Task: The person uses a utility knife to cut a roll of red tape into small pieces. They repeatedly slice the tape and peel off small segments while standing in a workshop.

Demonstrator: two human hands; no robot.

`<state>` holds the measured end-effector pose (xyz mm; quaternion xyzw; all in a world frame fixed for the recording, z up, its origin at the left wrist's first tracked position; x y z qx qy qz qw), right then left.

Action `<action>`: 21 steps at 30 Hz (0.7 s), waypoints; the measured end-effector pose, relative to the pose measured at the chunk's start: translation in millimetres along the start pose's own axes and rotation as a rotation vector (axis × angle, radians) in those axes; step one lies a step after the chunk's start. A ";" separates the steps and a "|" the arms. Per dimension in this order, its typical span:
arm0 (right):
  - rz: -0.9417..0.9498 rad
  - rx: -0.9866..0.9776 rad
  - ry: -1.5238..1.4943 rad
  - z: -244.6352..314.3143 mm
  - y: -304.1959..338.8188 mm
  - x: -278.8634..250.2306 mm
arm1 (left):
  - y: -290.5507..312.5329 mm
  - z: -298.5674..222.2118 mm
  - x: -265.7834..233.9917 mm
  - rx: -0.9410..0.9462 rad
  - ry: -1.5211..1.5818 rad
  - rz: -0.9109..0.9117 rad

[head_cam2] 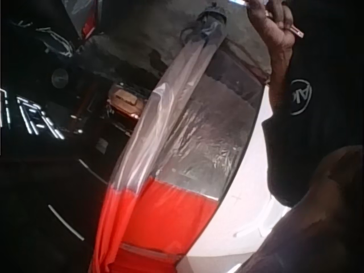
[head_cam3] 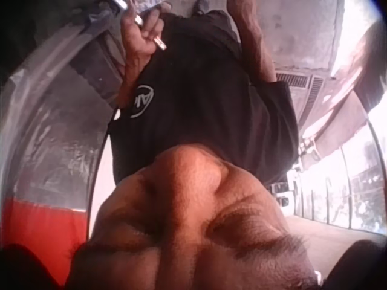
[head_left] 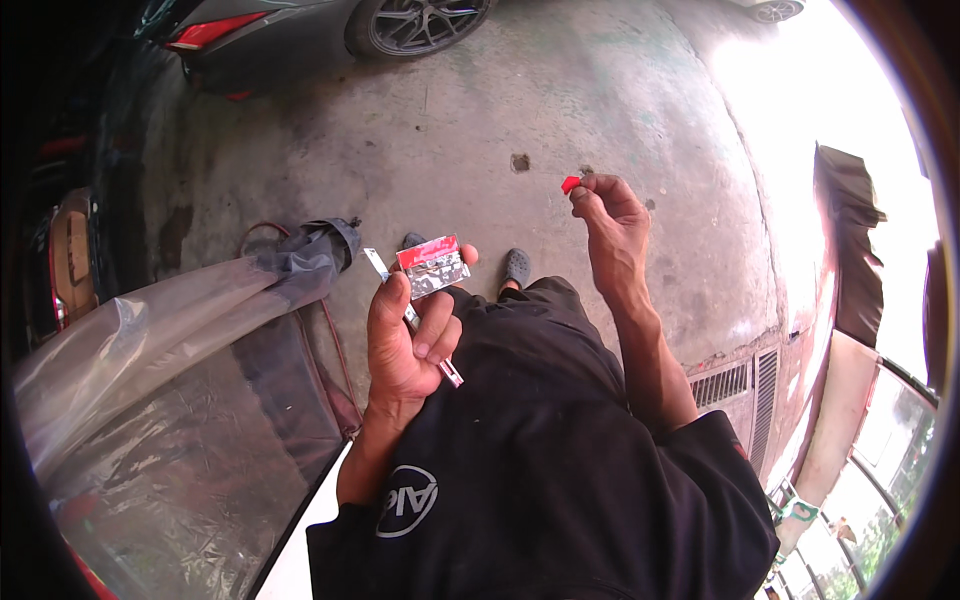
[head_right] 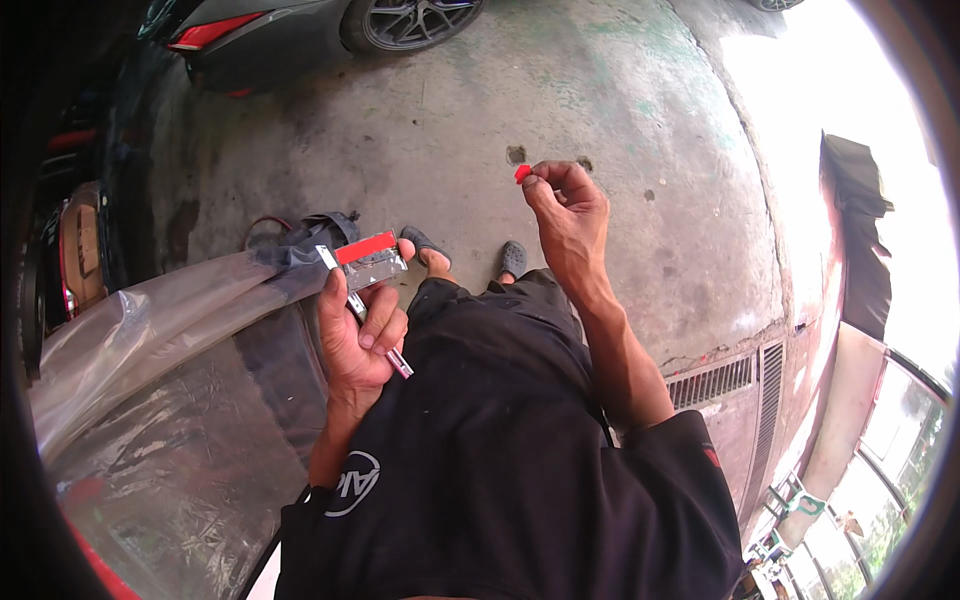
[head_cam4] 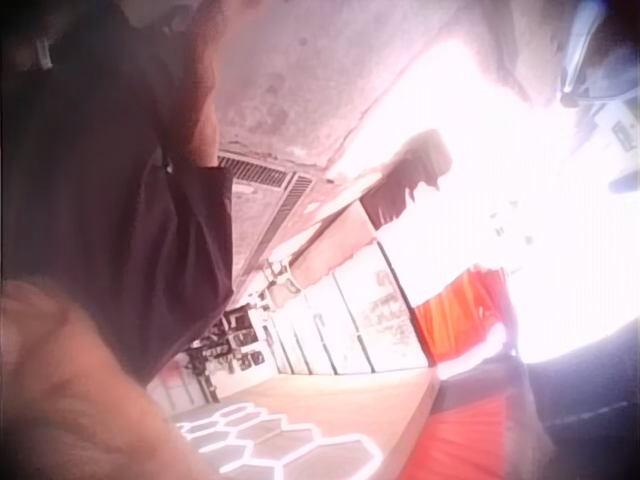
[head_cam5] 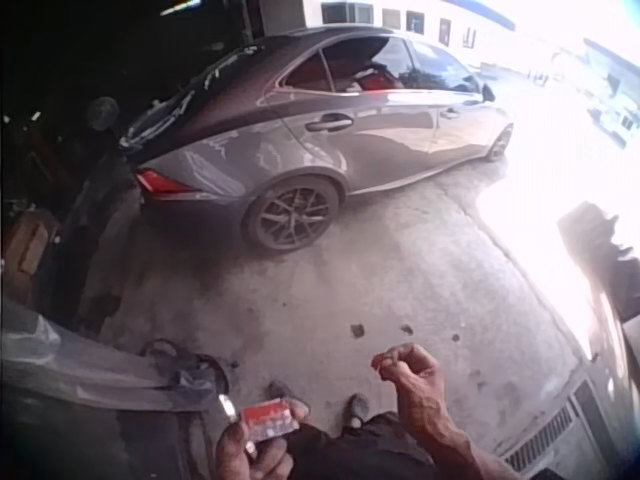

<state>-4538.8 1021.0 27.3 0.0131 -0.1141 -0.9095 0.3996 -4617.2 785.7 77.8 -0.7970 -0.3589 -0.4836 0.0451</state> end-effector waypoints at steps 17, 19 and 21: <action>0.353 -0.006 0.215 35.4 36.0 43.2 | -4.2 26.4 -8.4 -0.185 -0.087 0.085; 0.447 -0.001 -0.042 46.7 46.3 65.4 | -2.4 30.1 -11.5 -0.194 -0.102 0.077; 0.629 0.142 -0.058 35.2 56.5 84.9 | 1.2 24.5 -16.0 -0.163 -0.123 0.081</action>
Point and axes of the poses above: each hand's wrist, its own y-axis away from the middle knuckle, its own x-axis out of the palm, z = x × y, the point moved 9 cm from there along -y, towards the middle knuckle, and after that the axes turned 5 degrees about z, right-handed, at the moved point
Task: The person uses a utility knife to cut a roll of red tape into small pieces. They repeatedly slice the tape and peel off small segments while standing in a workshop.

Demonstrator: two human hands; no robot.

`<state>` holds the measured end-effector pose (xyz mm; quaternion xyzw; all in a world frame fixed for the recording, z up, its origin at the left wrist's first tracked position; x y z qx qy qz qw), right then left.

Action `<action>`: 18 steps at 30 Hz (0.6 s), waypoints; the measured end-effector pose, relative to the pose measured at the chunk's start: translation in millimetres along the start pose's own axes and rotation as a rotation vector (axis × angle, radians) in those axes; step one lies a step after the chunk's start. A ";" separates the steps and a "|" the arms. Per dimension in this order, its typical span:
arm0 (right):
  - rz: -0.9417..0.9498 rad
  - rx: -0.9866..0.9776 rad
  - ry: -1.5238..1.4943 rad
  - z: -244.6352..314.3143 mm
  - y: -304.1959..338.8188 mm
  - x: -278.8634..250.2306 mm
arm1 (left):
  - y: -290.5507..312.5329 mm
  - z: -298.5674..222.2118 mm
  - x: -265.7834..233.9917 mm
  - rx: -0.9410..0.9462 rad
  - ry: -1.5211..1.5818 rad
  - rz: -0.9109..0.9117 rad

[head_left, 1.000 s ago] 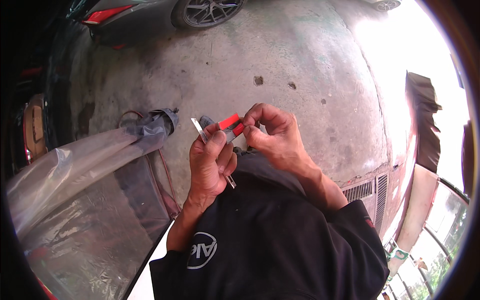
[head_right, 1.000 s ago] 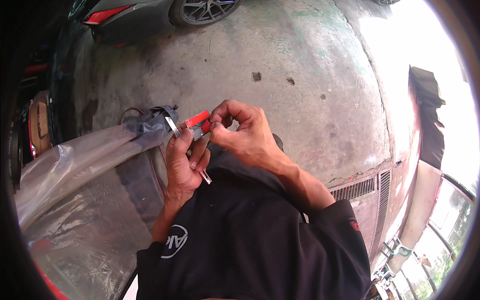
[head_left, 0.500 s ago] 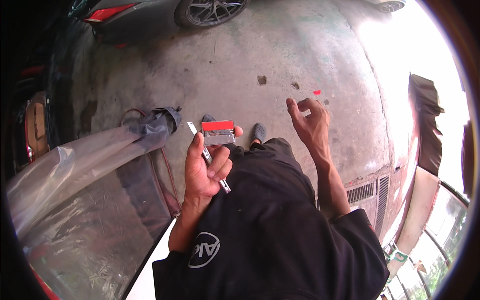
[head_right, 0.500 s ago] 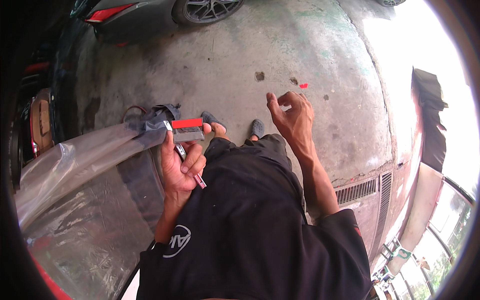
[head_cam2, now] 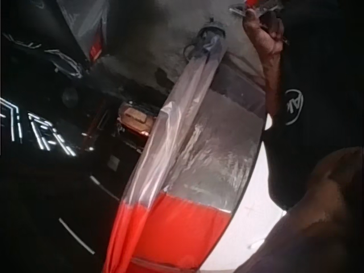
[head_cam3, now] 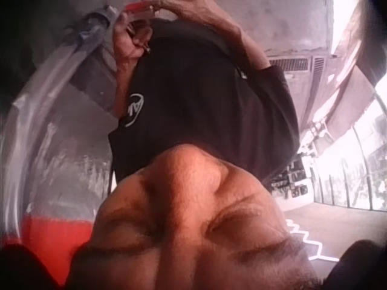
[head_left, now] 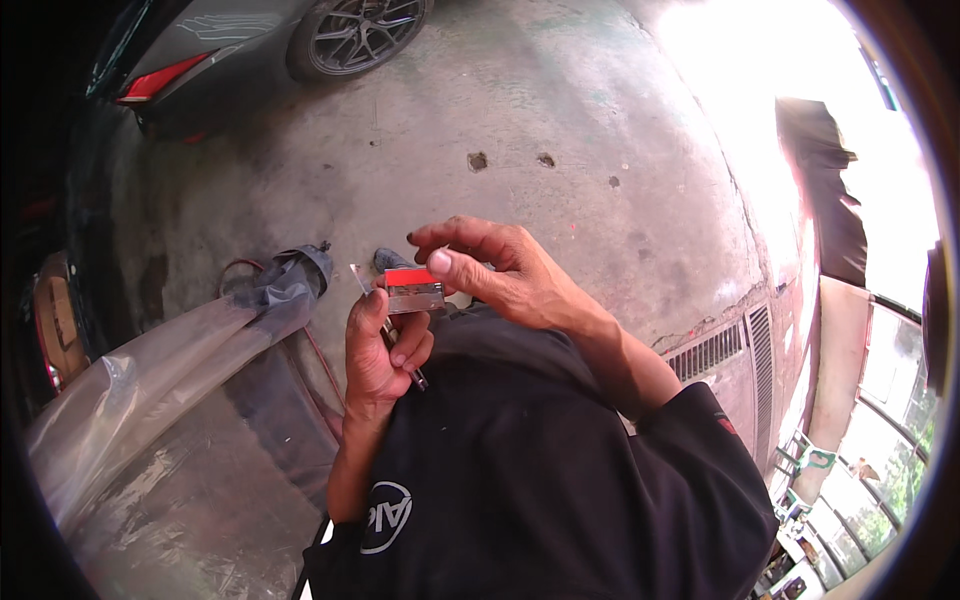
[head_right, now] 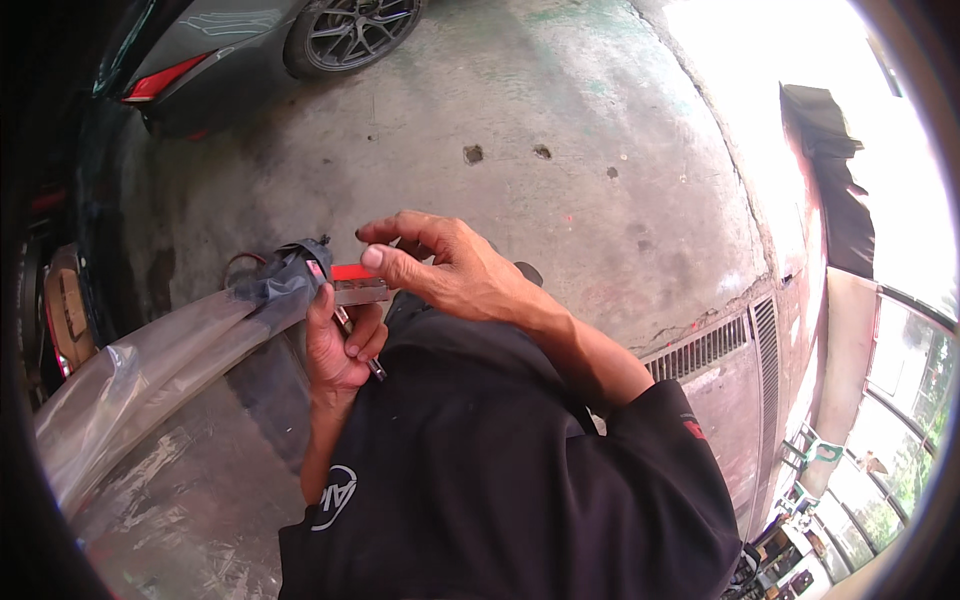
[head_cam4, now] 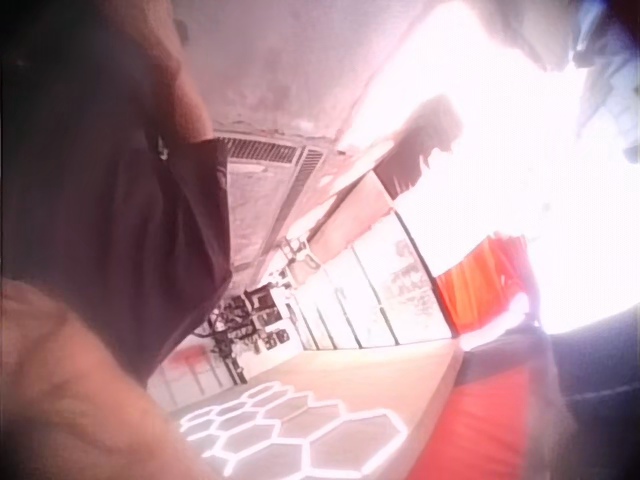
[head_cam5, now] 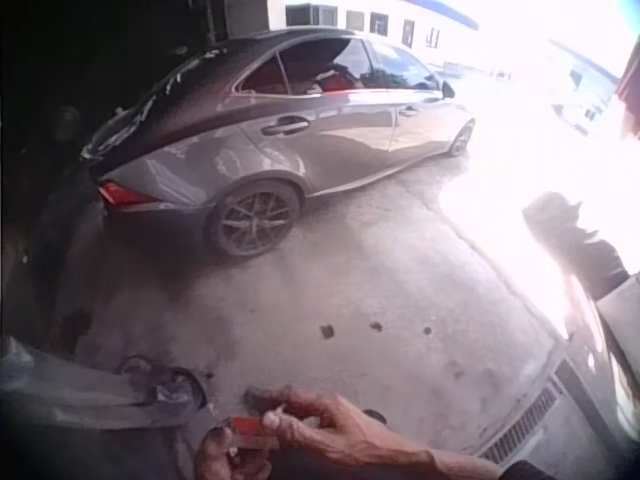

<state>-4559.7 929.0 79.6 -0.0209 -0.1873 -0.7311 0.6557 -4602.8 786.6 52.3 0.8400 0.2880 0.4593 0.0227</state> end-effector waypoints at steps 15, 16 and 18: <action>-0.168 0.051 -0.143 -2.9 1.4 -3.8 | 0.8 -17.7 -4.0 0.162 -0.365 -0.205; -0.149 0.052 -0.154 -3.9 0.3 -3.6 | 2.3 -17.6 -8.4 0.167 -0.386 -0.241; -0.111 0.074 -0.183 -6.9 -1.1 0.4 | 3.9 -19.8 -9.9 0.167 -0.431 -0.285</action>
Point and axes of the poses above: each hand's wrist, its own y-axis away from the middle knuckle, its own x-axis out of the palm, z = x × y, the point moved 9 cm from there along -y, towards the middle knuckle, and after that the axes turned 5 degrees about z, right-handed, at the moved point
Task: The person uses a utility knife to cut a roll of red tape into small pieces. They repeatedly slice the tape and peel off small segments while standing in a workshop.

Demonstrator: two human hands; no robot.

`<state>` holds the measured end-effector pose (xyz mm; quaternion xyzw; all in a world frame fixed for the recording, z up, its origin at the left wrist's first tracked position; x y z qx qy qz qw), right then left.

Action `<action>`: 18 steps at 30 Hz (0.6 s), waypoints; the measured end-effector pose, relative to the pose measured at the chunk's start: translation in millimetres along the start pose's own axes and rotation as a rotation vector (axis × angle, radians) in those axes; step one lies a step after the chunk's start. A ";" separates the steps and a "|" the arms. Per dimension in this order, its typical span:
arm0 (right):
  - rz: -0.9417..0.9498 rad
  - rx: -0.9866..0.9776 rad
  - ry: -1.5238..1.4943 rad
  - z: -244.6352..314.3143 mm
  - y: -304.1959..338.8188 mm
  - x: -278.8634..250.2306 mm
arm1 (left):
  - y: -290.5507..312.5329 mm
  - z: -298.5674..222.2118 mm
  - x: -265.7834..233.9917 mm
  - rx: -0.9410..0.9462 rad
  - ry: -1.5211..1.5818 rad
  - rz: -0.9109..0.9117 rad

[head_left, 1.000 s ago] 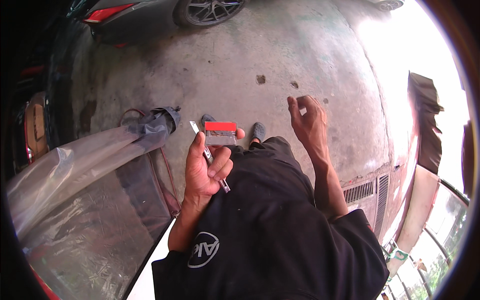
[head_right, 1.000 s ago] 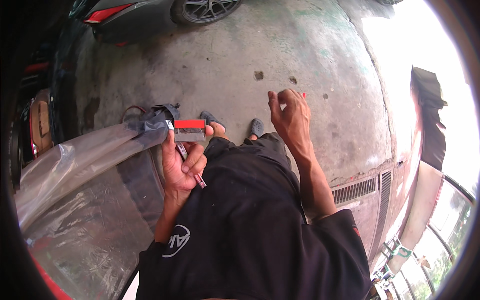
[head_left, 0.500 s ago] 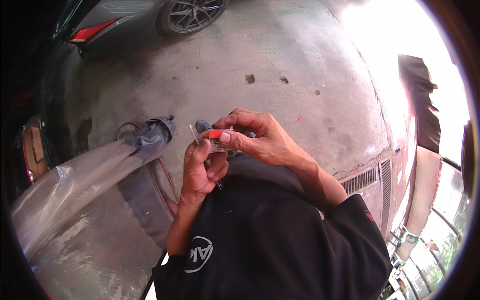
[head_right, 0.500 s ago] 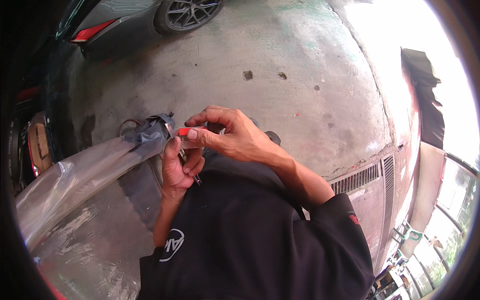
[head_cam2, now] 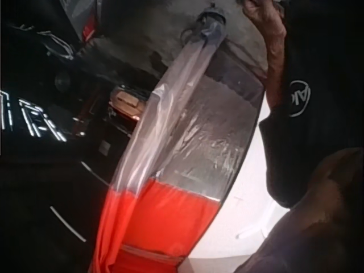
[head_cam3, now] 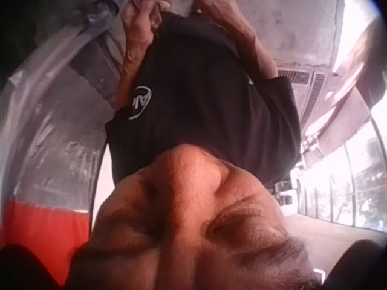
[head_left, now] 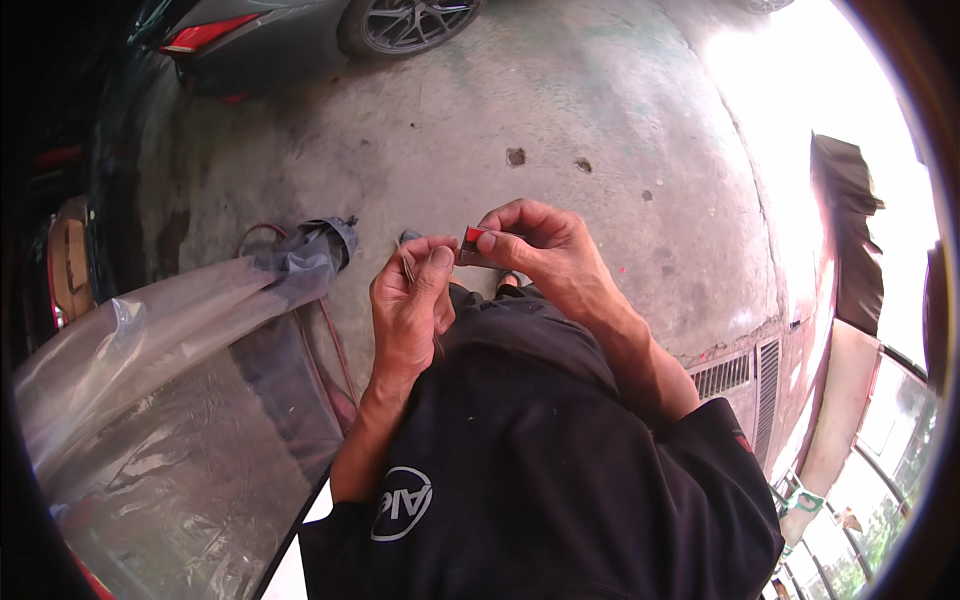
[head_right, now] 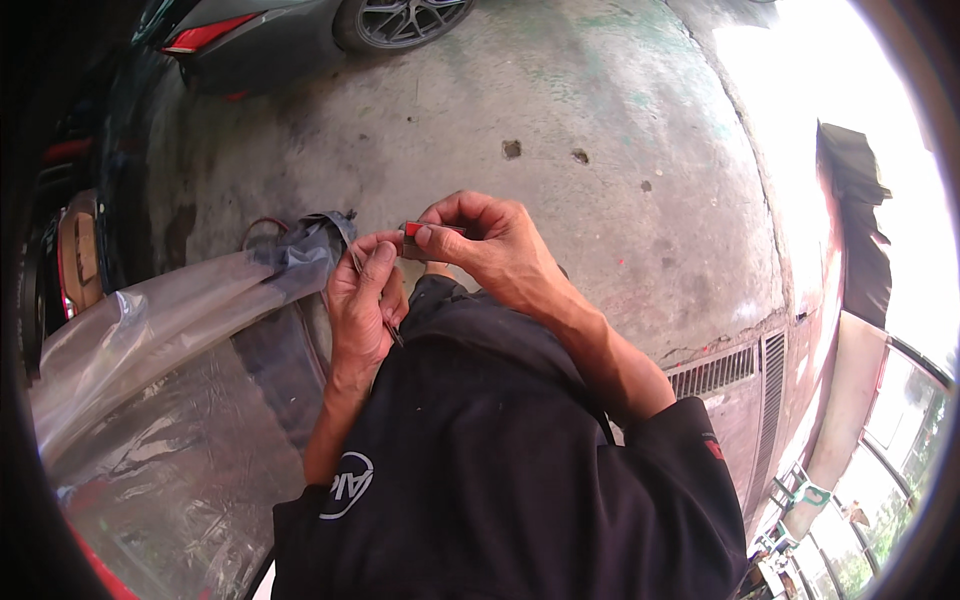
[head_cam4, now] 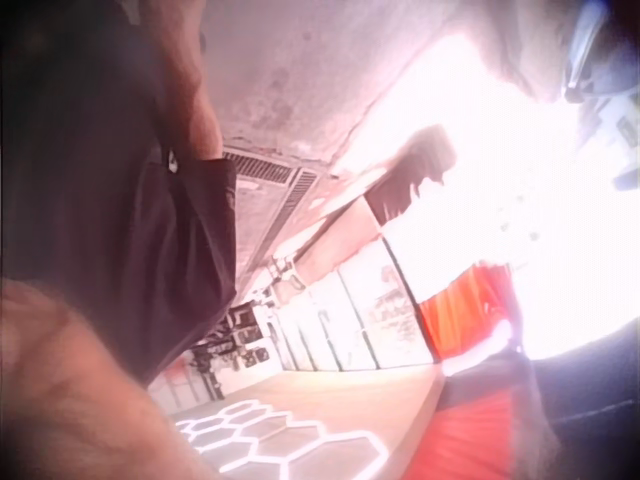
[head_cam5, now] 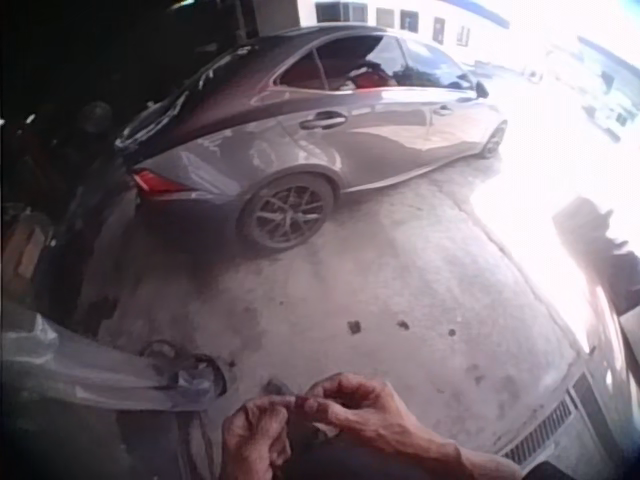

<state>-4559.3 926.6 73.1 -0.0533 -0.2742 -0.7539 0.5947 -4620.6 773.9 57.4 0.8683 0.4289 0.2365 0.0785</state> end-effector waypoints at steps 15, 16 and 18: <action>-0.003 0.033 -0.142 -28.6 0.4 -5.5 | 19.8 -15.4 13.2 -0.119 -0.240 0.035; 0.001 0.029 -0.140 -28.4 -0.5 -6.0 | 22.2 -18.5 17.5 -0.112 -0.280 0.068; 0.005 0.030 -0.139 -27.0 -1.0 -6.0 | 23.6 -20.1 23.7 -0.077 -0.332 0.084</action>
Point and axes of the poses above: each hand's wrist, its own y-axis away from the middle knuckle, its own x-axis out of the palm, z = x × y, the point moved 9 cm from there along -y, towards the middle knuckle, and after that the axes turned 5 degrees about z, right-handed, at the moved point
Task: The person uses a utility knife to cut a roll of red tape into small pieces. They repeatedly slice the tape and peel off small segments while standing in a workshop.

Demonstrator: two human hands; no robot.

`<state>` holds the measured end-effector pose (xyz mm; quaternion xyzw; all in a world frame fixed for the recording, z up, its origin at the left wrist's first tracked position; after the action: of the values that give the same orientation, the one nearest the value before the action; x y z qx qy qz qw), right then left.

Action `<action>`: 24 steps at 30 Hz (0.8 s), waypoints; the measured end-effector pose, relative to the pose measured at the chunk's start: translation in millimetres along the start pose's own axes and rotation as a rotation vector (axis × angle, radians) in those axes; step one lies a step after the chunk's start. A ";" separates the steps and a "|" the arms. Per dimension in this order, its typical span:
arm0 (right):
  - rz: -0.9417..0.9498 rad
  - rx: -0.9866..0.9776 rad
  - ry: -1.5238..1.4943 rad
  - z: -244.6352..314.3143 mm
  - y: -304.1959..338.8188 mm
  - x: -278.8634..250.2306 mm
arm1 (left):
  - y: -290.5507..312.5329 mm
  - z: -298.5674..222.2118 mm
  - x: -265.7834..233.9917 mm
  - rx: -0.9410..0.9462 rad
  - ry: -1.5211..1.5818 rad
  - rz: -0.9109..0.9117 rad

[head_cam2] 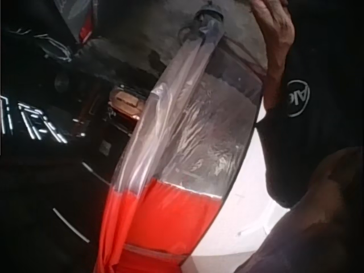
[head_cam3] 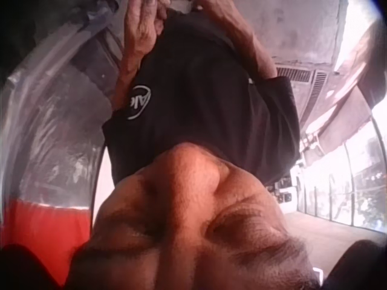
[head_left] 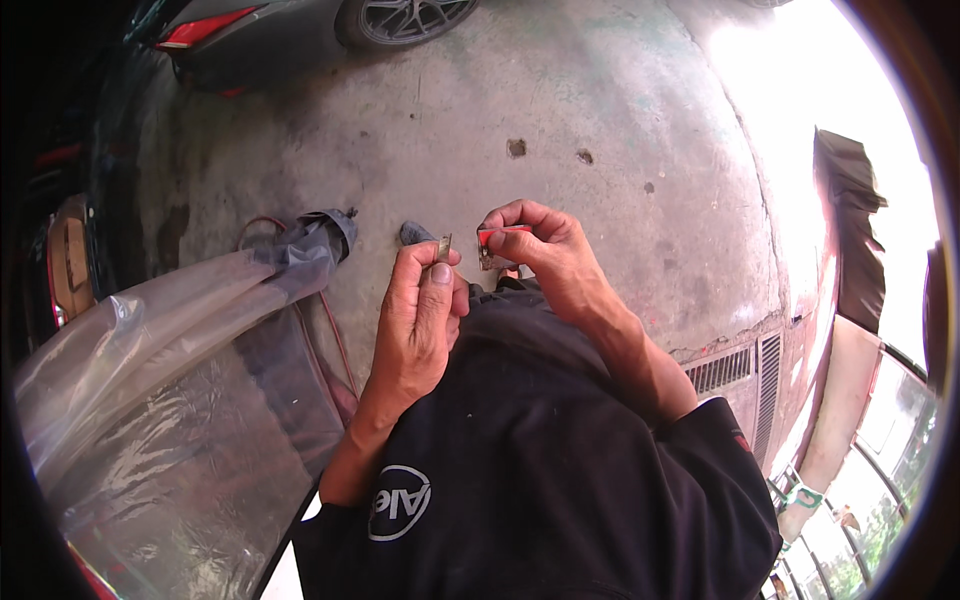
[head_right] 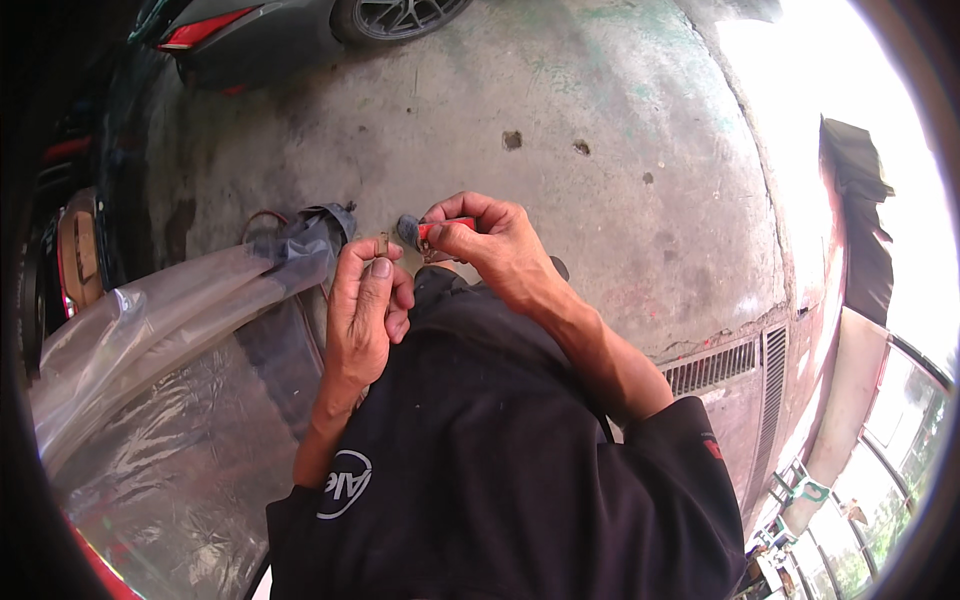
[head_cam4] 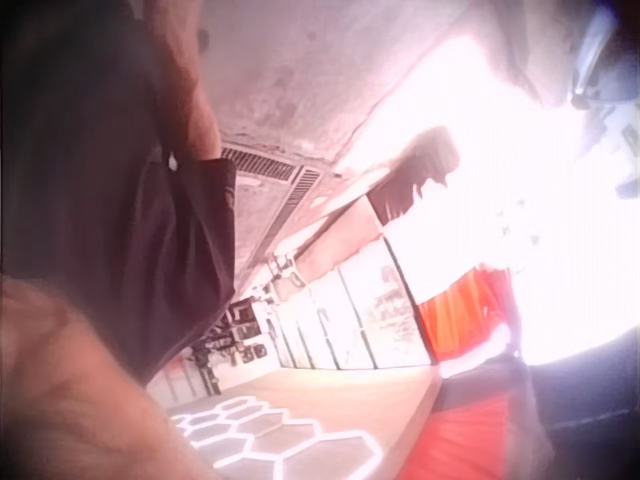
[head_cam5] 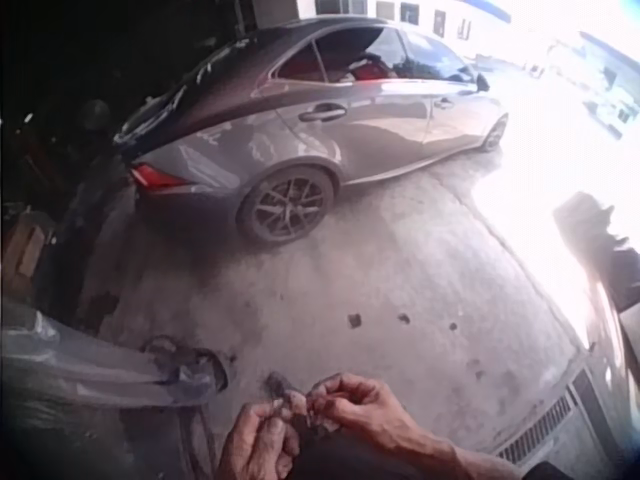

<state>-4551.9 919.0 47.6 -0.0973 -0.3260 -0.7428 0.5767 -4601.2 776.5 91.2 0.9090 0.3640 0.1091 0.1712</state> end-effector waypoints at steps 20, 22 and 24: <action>0.044 0.019 -0.047 6.3 -3.3 -0.3 | -6.9 -16.9 13.2 -0.029 -0.176 0.033; 0.045 0.020 -0.055 6.4 -3.6 0.2 | -6.9 -17.1 13.8 -0.035 -0.168 0.026; 0.049 0.021 -0.065 6.4 -3.6 0.4 | -7.3 -17.3 13.8 -0.036 -0.169 0.022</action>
<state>-4556.9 922.9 51.4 -0.1234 -0.3497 -0.7214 0.5849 -4601.6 795.1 105.2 0.9156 0.3363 0.0404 0.2166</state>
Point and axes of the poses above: each hand's wrist, its own y-axis away from the middle knuckle, its own x-axis out of the palm, z = x × y, the point moved 9 cm from there along -y, towards the middle knuckle, and after that the axes turned 5 degrees about z, right-handed, at the moved point
